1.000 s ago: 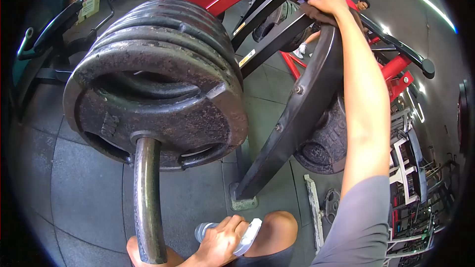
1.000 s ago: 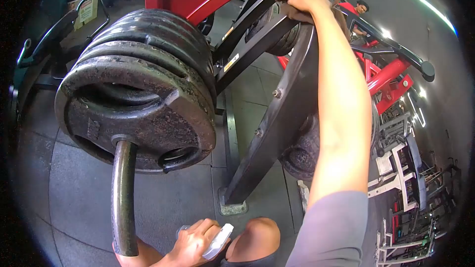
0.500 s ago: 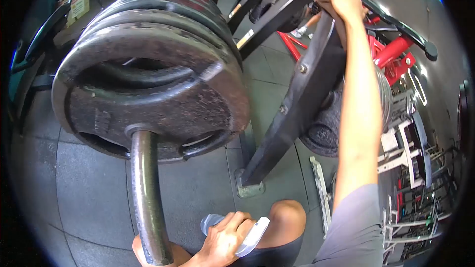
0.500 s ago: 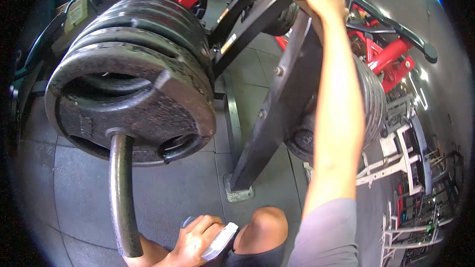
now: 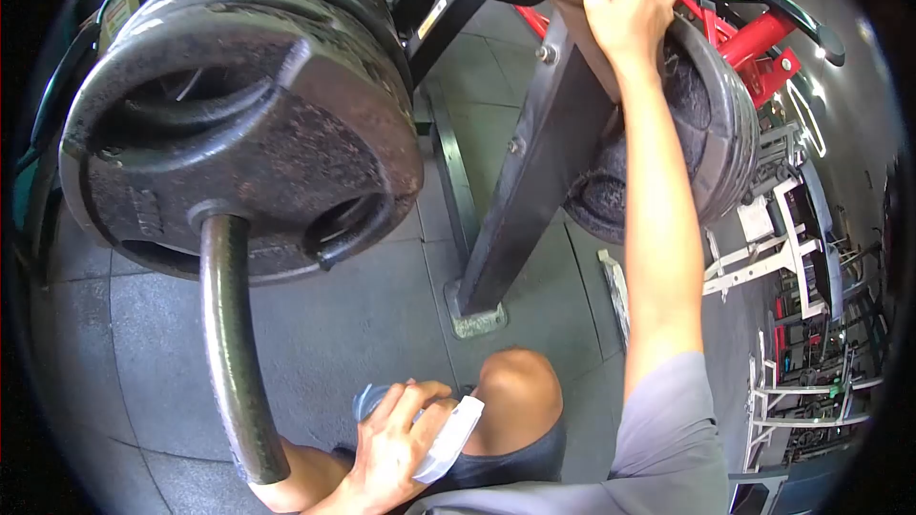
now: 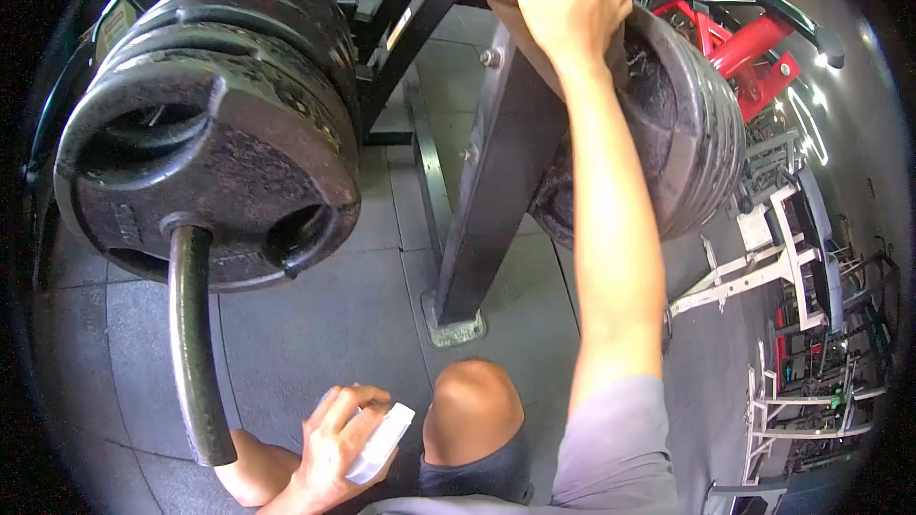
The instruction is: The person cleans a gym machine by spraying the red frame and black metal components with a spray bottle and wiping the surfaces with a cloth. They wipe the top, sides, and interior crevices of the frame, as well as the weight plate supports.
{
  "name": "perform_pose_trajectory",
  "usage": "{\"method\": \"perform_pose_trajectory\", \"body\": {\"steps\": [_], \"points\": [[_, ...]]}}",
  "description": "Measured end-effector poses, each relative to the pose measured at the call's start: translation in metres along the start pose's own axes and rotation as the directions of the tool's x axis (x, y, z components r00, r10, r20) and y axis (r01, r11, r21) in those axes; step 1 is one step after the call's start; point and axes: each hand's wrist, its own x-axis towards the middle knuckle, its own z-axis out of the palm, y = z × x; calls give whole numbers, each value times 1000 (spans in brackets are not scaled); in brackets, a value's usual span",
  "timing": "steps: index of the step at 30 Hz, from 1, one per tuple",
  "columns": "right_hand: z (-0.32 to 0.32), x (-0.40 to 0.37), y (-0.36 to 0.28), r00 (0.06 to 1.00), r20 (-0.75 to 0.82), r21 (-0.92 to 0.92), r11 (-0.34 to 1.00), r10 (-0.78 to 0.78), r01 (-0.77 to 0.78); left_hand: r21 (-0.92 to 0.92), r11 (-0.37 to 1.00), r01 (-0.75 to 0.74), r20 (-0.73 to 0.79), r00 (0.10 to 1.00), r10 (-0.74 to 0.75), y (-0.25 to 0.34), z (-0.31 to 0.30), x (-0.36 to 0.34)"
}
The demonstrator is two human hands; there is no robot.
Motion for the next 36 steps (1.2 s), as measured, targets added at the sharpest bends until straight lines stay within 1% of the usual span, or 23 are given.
{"method": "perform_pose_trajectory", "body": {"steps": [1, 2, 3, 5, 9, 11, 12, 15, 17, 19, 21, 23, 25, 26, 27, 28, 29, 30, 31, 32, 33, 35, 36], "points": [[4, -3, -16, 995, -37, -45, 995, 89, -91, -28, 1000, -7, -4, 1000, 7, -1, -1, 1], [4, -16, -28, 991, -47, -23, 992, 124, -125, -35, 999, -7, -1, 1000, 6, 1, 0, 0], [14, -36, -21, 997, -64, -80, 995, 53, -58, -41, 999, -5, -3, 1000, 5, 2, 0, 0], [-2, -85, -32, 996, 70, 81, 995, 58, -63, -42, 999, -3, -10, 1000, 3, 2, -2, 0], [-51, -201, -48, 932, 362, 81, 996, -7, -24, -38, 999, 11, -8, 1000, -11, 4, -3, -4], [-58, -233, -42, 888, 455, 98, 995, -68, 26, -36, 999, 13, -13, 1000, -13, 4, -3, -5], [-60, -219, -40, 882, 459, 109, 992, -108, 64, -39, 999, 14, -15, 1000, -15, 4, -3, -5], [-54, -173, -54, 883, 468, 46, 999, -39, 19, -37, 999, 3, 10, 1000, -3, 6, -1, -6], [-46, -169, -59, 902, 431, -17, 1000, 7, 0, -33, 999, 3, 14, 1000, -2, 7, -1, -6], [-48, -191, -61, 903, 429, 38, 999, -8, -9, -34, 999, 10, 7, 1000, -10, 10, -1, -7], [-59, -240, -65, 868, 497, 70, 996, 13, -55, -58, 998, 15, 63, 998, -11, 10, -2, -12], [-64, -288, -54, 857, 513, 127, 992, -48, -20, -66, 998, 9, 76, 997, -4, 10, -3, -12], [-64, -270, -38, 861, 505, 202, 978, -58, -53, -64, 998, -3, 87, 996, 9, 10, -1, -15], [-63, -236, -36, 894, 446, 239, 968, -43, -73, -50, 999, -14, 83, 996, 18, 10, 0, -16], [-55, -201, -31, 939, 338, 259, 965, -66, -26, -42, 999, -26, 86, 996, 30, 11, 1, -14], [-50, -165, -29, 953, 296, 148, 989, -65, 22, -38, 998, -40, 89, 995, 43, 12, 3, -12], [-39, -134, -23, 972, 229, 111, 993, -52, 27, -47, 999, -24, 97, 995, 28, 13, 3, -11], [-18, -106, -10, 992, 88, 209, 975, -94, 74, -38, 999, -25, 92, 995, 28, 13, 4, -10], [-5, -84, -4, 995, 14, 204, 974, -99, 94, -26, 999, -25, 80, 996, 27, 13, 5, -9], [-17, -68, -22, 999, 16, 95, 995, -33, 32, -20, 999, -33, 45, 998, 33, 15, 6, -8], [-10, -69, -22, 1000, 10, 59, 998, 3, -4, -15, 999, -37, 3, 999, 38, 19, 7, -5], [1, -94, -19, 999, -37, 147, 989, -21, 26, -17, 998, -53, -51, 997, 52, 22, 7, -5], [-6, -118, -24, 1000, 3, 125, 992, -5, 4, -25, 998, -62, -60, 996, 60, 22, 7, -7]]}}
